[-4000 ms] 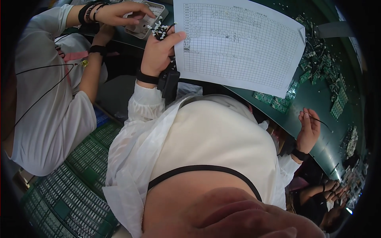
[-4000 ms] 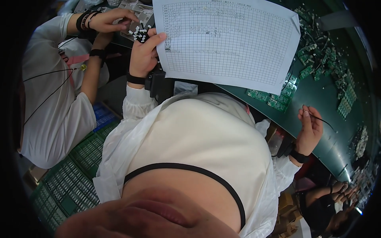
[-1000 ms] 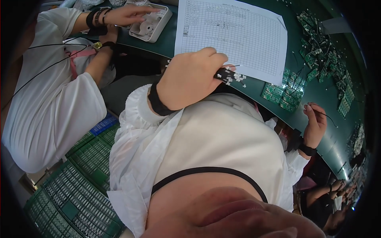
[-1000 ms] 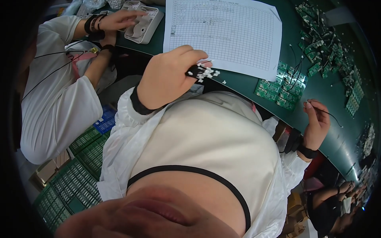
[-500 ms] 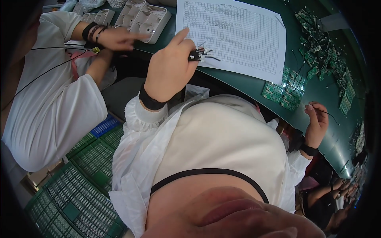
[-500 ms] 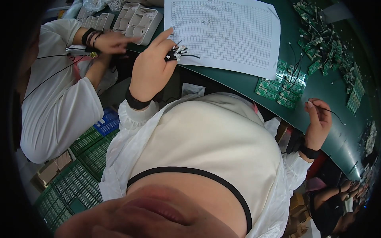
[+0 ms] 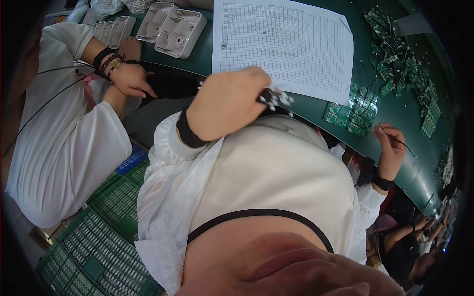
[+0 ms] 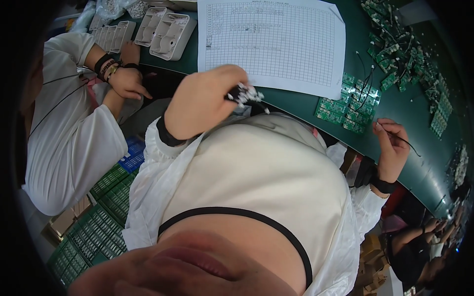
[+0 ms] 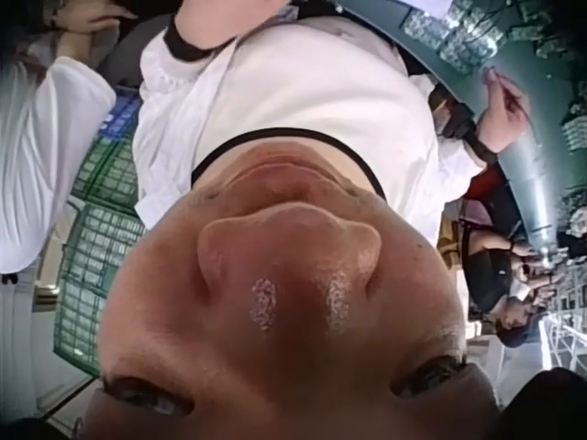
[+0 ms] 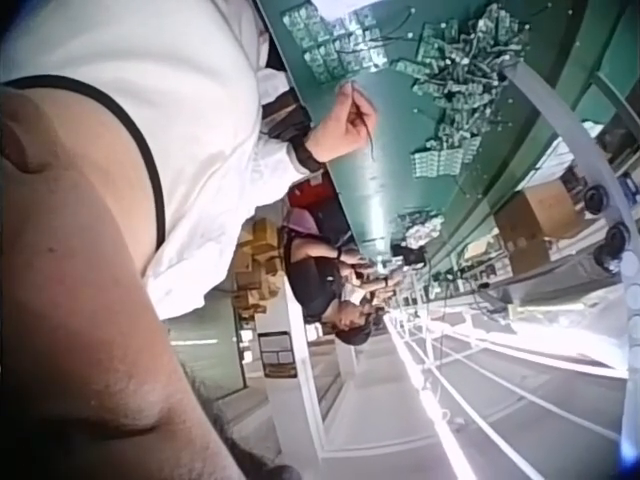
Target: The person picks up a bundle of wires and a circuit board, connects a wire to the board, and then reviews a paper sheet. After setting the paper down, the person picks up a plastic housing, fits the circuit board and wire into it, and sets the assembly down.
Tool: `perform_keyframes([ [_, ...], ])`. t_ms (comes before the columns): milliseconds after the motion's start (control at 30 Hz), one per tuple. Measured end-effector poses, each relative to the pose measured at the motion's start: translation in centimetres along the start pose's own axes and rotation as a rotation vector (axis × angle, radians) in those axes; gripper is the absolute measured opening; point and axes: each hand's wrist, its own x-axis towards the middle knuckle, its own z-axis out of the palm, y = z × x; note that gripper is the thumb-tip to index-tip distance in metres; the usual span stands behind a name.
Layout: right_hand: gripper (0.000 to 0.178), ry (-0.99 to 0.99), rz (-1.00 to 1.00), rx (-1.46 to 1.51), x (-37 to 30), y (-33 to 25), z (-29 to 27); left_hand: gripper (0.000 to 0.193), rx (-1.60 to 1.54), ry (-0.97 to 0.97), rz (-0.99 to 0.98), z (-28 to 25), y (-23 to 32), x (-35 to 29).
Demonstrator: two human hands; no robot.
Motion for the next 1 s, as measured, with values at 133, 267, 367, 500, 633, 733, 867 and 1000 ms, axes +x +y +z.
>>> perform_keyframes([
  [133, 0.007, 0.012, 0.033, -0.044, -0.2, -0.6, 0.0, 0.016, -0.009, -0.126, 0.120, 1.3, 2.4, 0.4],
  [267, 0.008, -0.044, 0.031, -0.133, -0.7, 0.4, -0.2, 0.018, 0.084, -0.201, 0.187, 2.8, 4.1, 1.2],
  [367, 0.008, -0.044, -0.005, -0.134, -1.5, 0.8, 0.1, 0.025, 0.137, -0.235, 0.221, 4.1, 5.5, 2.1],
  [500, 0.008, -0.029, -0.045, -0.153, -2.4, 1.5, -0.3, 0.026, 0.204, -0.198, 0.292, 6.8, 7.2, 2.7],
  [633, 0.007, -0.001, -0.089, -0.118, -2.8, 2.5, -1.0, 0.012, 0.155, -0.078, 0.448, 10.1, 8.6, 3.8],
  [733, 0.007, -0.005, -0.123, -0.167, -2.2, 2.5, -1.2, 0.020, 0.194, -0.003, 0.511, 11.0, 9.0, 3.9],
  [867, 0.007, 0.022, -0.155, -0.290, -1.6, 1.6, 0.0, 0.027, 0.265, -0.030, 0.499, 12.1, 9.2, 4.2],
  [1000, 0.007, 0.023, -0.247, -0.420, -1.0, 1.7, 0.2, 0.030, 0.358, -0.060, 0.507, 13.5, 9.6, 4.7],
])
